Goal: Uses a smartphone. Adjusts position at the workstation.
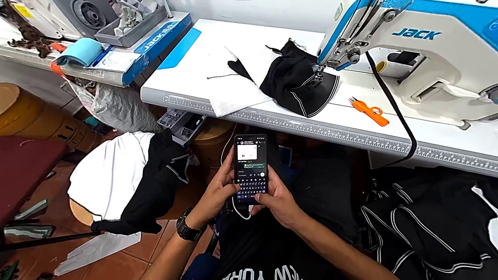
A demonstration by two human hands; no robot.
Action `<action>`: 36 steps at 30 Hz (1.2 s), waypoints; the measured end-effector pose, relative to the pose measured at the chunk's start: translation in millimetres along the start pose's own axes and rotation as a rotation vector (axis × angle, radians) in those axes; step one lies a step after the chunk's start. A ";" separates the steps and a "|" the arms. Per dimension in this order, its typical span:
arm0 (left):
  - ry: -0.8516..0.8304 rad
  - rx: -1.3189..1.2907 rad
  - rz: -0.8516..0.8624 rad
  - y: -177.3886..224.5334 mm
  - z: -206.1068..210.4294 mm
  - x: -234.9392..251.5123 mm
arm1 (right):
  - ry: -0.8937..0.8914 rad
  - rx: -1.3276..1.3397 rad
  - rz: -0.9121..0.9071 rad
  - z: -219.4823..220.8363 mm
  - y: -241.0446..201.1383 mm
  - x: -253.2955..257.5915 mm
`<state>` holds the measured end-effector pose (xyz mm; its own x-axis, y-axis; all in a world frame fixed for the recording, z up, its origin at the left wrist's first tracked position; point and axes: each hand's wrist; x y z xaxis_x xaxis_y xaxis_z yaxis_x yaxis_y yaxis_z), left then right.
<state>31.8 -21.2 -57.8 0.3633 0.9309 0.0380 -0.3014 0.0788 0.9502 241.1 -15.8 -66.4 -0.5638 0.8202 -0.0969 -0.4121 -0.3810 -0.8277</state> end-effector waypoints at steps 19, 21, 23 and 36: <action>0.004 0.045 0.014 -2.4 1.6 -0.6 | -0.005 0.045 0.008 -4.5 4.8 -1.8; -0.006 0.041 0.022 -2.3 2.2 -0.2 | -0.009 0.052 0.005 -5.0 5.1 -2.2; -0.003 0.044 0.021 -1.8 2.5 -0.5 | -0.020 0.058 0.001 -5.5 5.2 -2.4; -0.037 0.033 0.025 0.5 2.5 -0.9 | 0.002 0.037 0.012 -3.6 4.8 -4.5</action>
<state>33.5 -22.8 -56.6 0.3883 0.9187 0.0723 -0.2816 0.0436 0.9585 244.3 -19.8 -72.0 -0.5674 0.8164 -0.1073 -0.4317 -0.4059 -0.8056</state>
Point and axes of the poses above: each hand's wrist, its own x-axis towards the middle knuckle, its own z-axis out of the palm, y = z × x, and after that the axes turned 1 degree about x, right-handed
